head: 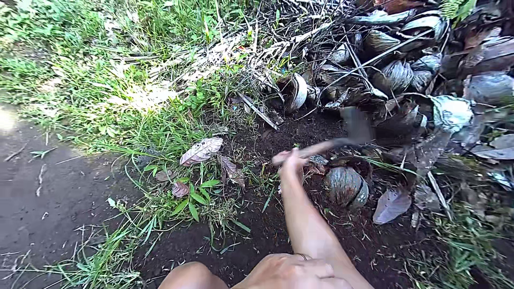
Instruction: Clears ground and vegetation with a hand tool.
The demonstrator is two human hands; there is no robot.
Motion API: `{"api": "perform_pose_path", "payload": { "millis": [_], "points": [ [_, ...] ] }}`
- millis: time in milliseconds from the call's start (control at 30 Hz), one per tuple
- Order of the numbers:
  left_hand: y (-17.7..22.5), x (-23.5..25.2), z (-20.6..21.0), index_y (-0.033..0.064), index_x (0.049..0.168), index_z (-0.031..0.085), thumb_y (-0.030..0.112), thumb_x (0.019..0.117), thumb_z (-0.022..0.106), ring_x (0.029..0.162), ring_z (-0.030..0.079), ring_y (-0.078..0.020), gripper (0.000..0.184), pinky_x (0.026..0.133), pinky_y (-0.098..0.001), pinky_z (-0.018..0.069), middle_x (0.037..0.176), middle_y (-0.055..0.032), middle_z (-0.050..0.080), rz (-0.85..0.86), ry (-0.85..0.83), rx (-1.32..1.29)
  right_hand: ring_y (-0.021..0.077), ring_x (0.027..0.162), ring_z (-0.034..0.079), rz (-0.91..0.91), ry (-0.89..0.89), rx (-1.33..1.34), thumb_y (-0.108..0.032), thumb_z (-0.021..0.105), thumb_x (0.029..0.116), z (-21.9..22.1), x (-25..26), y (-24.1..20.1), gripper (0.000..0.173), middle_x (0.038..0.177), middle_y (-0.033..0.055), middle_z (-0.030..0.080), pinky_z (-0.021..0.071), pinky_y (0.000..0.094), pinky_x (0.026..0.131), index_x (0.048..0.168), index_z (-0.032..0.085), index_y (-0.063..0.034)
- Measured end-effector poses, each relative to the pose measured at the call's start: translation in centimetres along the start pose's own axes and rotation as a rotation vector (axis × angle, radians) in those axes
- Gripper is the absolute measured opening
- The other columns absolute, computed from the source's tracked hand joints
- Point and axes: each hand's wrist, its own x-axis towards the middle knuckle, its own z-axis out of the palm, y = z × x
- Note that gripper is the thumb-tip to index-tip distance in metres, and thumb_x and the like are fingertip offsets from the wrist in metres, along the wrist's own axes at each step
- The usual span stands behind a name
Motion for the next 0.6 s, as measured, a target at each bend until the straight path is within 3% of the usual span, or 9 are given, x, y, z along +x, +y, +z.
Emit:
{"api": "perform_pose_path", "payload": {
  "millis": [67,100,233,400,533,600],
  "points": [
    [-0.2,0.2,0.3,0.005,0.114,0.073,0.013,0.104,0.051,0.095,0.071,-0.029,0.025,0.079,-0.0448,0.0563,0.102,-0.0142,0.072,-0.013,-0.017,0.006,0.0202,0.064,0.063,0.28,-0.236,-0.351,-0.023,0.048,0.1089,-0.8,-1.6,4.8,0.046,0.087,0.0152,0.061,0.0579,0.0377,0.062,0.146,0.035,0.0016],
    [-0.3,0.3,0.3,0.0047,0.115,0.073,0.012,0.1038,0.051,0.095,0.071,-0.0291,0.025,0.079,-0.0448,0.0563,0.103,-0.0143,0.073,-0.01,-0.019,0.008,0.0204,0.062,0.063,0.378,-0.299,-0.382,-0.025,0.048,0.11,-1.4,-2.1,5.8,0.044,0.087,0.0148,0.059,0.0579,0.0371,0.059,0.145,0.036,-0.0003],
    [-0.3,0.0,0.2,0.0051,0.114,0.073,0.012,0.1038,0.052,0.092,0.071,-0.028,0.024,0.078,-0.0436,0.0564,0.101,-0.0138,0.072,0.01,-0.004,0.012,0.0169,0.058,0.058,0.434,-0.306,-0.377,-0.023,0.05,0.1091,-6.9,-2.8,4.3,0.035,0.079,0.0089,0.055,0.0551,0.0334,0.055,0.137,0.042,-0.0034],
    [0.6,-0.8,0.2,0.0043,0.112,0.074,0.012,0.1035,0.051,0.093,0.071,-0.0287,0.025,0.078,-0.0422,0.056,0.099,-0.0144,0.073,0.059,0.012,0.005,0.0194,0.06,0.063,0.075,-0.29,-0.635,-0.025,0.055,0.1073,-13.1,-0.9,-1.8,0.042,0.084,0.0122,0.062,0.0587,0.0381,0.059,0.138,0.047,0.0022],
    [1.2,-1.1,-0.2,0.0049,0.112,0.074,0.012,0.1032,0.051,0.093,0.071,-0.0286,0.025,0.078,-0.0427,0.0554,0.1,-0.014,0.073,0.049,0.012,-0.015,0.0157,0.058,0.065,-0.344,-0.094,-0.218,-0.014,0.05,0.107,-10.8,0.2,-6.9,0.046,0.079,0.0085,0.06,0.0616,0.0344,0.058,0.144,0.032,0.0072],
    [1.0,-0.9,0.1,0.0066,0.107,0.075,0.012,0.1009,0.052,0.092,0.073,-0.027,0.024,0.076,-0.0408,0.0558,0.098,-0.0126,0.075,0.055,0.058,0.04,0.0183,0.06,0.066,-0.428,0.025,0.066,-0.013,0.044,0.1094,-8.4,1.0,-9.3,0.049,0.085,0.0089,0.057,0.0633,0.0375,0.06,0.15,0.021,0.0001]
  ]
}}
